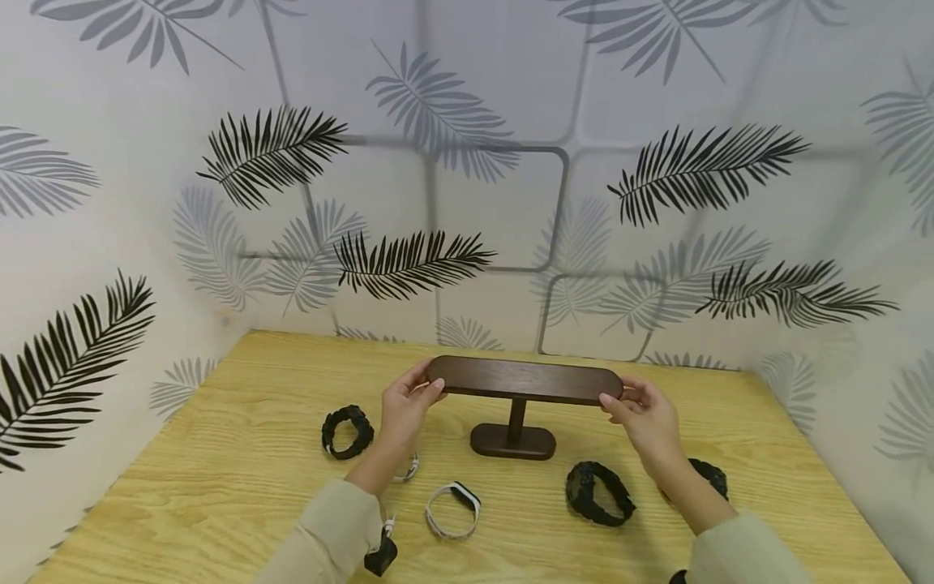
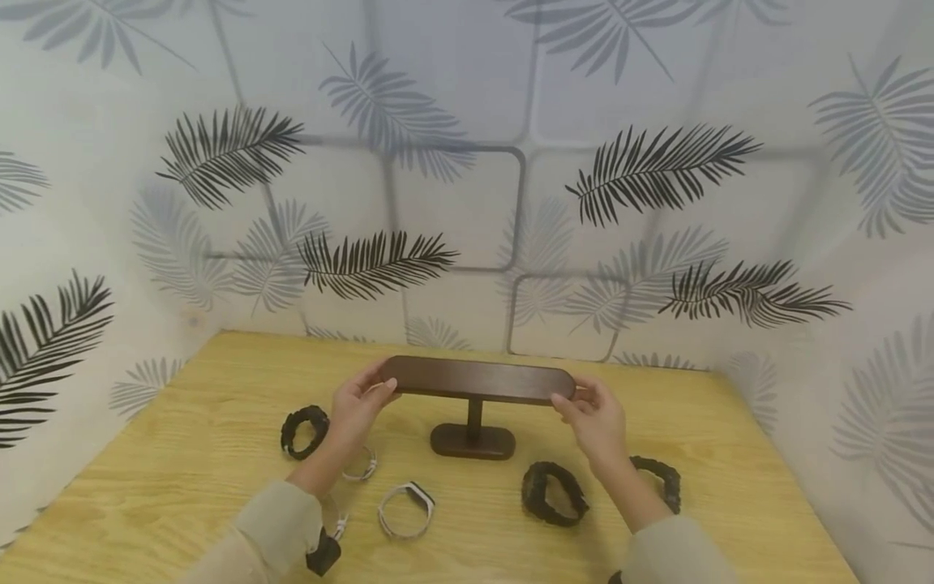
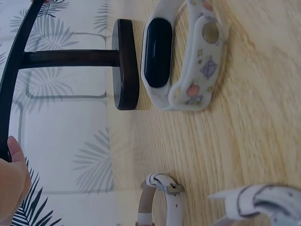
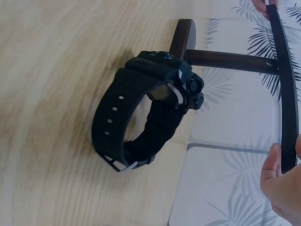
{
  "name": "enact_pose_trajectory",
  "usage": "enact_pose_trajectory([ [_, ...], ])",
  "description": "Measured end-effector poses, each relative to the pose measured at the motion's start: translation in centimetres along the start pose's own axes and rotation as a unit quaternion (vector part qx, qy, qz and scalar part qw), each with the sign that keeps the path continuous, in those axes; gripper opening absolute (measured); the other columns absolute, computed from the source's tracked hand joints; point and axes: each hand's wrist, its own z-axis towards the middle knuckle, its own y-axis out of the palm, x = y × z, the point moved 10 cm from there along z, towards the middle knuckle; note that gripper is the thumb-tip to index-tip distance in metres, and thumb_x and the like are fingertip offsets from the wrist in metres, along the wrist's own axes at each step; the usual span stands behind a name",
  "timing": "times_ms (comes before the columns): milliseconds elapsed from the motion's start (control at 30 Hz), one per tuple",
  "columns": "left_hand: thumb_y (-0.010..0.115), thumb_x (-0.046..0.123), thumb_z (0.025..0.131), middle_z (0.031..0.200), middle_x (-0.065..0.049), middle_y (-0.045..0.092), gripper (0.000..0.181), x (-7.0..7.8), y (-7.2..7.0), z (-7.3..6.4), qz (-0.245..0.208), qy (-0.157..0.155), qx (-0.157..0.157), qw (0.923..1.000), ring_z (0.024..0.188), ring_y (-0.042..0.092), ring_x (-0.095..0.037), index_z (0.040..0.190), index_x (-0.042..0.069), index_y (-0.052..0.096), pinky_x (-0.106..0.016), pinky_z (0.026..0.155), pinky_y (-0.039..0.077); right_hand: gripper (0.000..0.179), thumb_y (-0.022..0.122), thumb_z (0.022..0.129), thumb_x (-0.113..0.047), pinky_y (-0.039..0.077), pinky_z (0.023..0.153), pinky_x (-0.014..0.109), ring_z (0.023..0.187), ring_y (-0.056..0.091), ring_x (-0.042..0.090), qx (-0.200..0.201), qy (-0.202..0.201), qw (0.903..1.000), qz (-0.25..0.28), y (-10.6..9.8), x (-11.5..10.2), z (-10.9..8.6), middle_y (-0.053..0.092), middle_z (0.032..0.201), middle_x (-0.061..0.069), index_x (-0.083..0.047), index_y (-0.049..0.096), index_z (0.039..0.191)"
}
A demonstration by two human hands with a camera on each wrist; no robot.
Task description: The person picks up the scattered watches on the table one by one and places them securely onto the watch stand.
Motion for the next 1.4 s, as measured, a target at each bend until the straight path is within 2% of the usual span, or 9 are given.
enact_pose_trajectory([
  [300, 0.058, -0.004, 0.087, 0.098, -0.006, 0.059, 0.041, -0.1, 0.6, -0.9, 0.013, -0.001, -0.016, 0.9998, 0.078, 0.061, 0.0, 0.127, -0.009, 0.05, -0.017, 0.073, 0.054, 0.049, 0.061, 0.09, -0.018, 0.05, 0.068, 0.015, 0.068, 0.056, -0.005, 0.007, -0.006, 0.9999, -0.009, -0.9, 0.1, -1.0, 0.051, 0.084, -0.016, 0.0, 0.041, 0.132],
  [467, 0.058, -0.005, 0.087, 0.097, -0.003, 0.057, 0.042, -0.2, 0.9, -1.5, 0.003, -0.006, -0.021, 0.9998, 0.078, 0.061, 0.0, 0.128, -0.009, 0.049, -0.018, 0.075, 0.054, 0.05, 0.061, 0.09, -0.019, 0.05, 0.068, 0.015, 0.069, 0.056, -0.005, 0.011, -0.005, 0.9998, -0.014, -1.4, 0.4, -1.4, 0.051, 0.085, -0.017, -0.001, 0.041, 0.132],
  [800, 0.059, -0.002, 0.087, 0.101, -0.007, 0.057, 0.044, -0.2, 1.0, -1.8, 0.011, -0.003, -0.036, 0.9993, 0.08, 0.06, 0.0, 0.13, -0.007, 0.048, -0.018, 0.076, 0.054, 0.048, 0.06, 0.091, -0.017, 0.051, 0.067, 0.015, 0.068, 0.057, -0.005, 0.011, -0.033, 0.9993, -0.01, -1.5, 0.3, -1.8, 0.051, 0.085, -0.018, 0.001, 0.042, 0.131],
  [900, 0.061, 0.0, 0.087, 0.104, -0.01, 0.057, 0.044, -0.1, 1.0, -1.8, 0.037, 0.002, -0.039, 0.9985, 0.083, 0.061, -0.003, 0.129, -0.005, 0.049, -0.019, 0.075, 0.054, 0.049, 0.06, 0.091, -0.017, 0.051, 0.068, 0.014, 0.071, 0.056, -0.007, 0.011, -0.039, 0.9989, -0.022, -1.5, 0.2, -1.8, 0.051, 0.09, -0.015, 0.001, 0.041, 0.132],
  [967, 0.063, 0.003, 0.087, 0.107, -0.014, 0.058, 0.045, 0.2, 0.8, -1.9, 0.073, 0.009, -0.042, 0.9964, 0.087, 0.061, -0.007, 0.129, -0.003, 0.051, -0.021, 0.076, 0.054, 0.05, 0.059, 0.091, -0.018, 0.05, 0.069, 0.013, 0.073, 0.055, -0.01, 0.012, -0.045, 0.9982, -0.036, -1.5, 0.1, -1.8, 0.052, 0.099, -0.008, 0.001, 0.04, 0.133],
  [1133, 0.065, 0.013, 0.087, 0.116, -0.019, 0.058, 0.047, 1.2, 0.1, -2.0, 0.195, 0.054, -0.056, 0.9777, 0.1, 0.06, -0.028, 0.13, 0.001, 0.051, -0.031, 0.082, 0.053, 0.057, 0.057, 0.093, -0.02, 0.042, 0.073, 0.002, 0.086, 0.044, -0.017, 0.001, -0.073, 0.9928, -0.095, -1.5, -0.4, -1.9, 0.045, 0.126, 0.016, 0.001, 0.034, 0.139],
  [1233, 0.066, 0.015, 0.086, 0.12, -0.017, 0.058, 0.048, 2.1, -0.9, -1.8, 0.251, 0.087, -0.06, 0.9621, 0.105, 0.057, -0.033, 0.13, 0.003, 0.051, -0.038, 0.086, 0.05, 0.06, 0.058, 0.092, -0.02, 0.037, 0.077, 0.001, 0.1, 0.046, -0.004, -0.008, -0.115, 0.9854, -0.125, -1.3, -1.5, -2.0, 0.04, 0.135, 0.022, 0.001, 0.031, 0.142],
  [1300, 0.067, 0.016, 0.085, 0.121, -0.017, 0.057, 0.05, 2.9, -1.8, -1.5, 0.294, 0.115, -0.057, 0.9473, 0.106, 0.055, -0.034, 0.13, 0.003, 0.051, -0.043, 0.087, 0.049, 0.061, 0.061, 0.09, -0.018, 0.039, 0.085, 0.011, 0.11, 0.048, 0.013, -0.008, -0.154, 0.978, -0.141, -1.2, -2.4, -1.9, 0.039, 0.137, 0.024, 0.001, 0.032, 0.141],
  [1400, 0.069, 0.015, 0.084, 0.124, -0.018, 0.054, 0.052, 3.7, -3.4, -1.2, 0.346, 0.142, -0.051, 0.9261, 0.11, 0.052, -0.035, 0.13, 0.001, 0.05, -0.048, 0.089, 0.046, 0.066, 0.068, 0.085, -0.015, 0.041, 0.095, 0.038, 0.12, 0.041, 0.038, -0.016, -0.213, 0.9608, -0.176, -0.6, -3.7, -1.9, 0.037, 0.139, 0.027, 0.002, 0.035, 0.14],
])
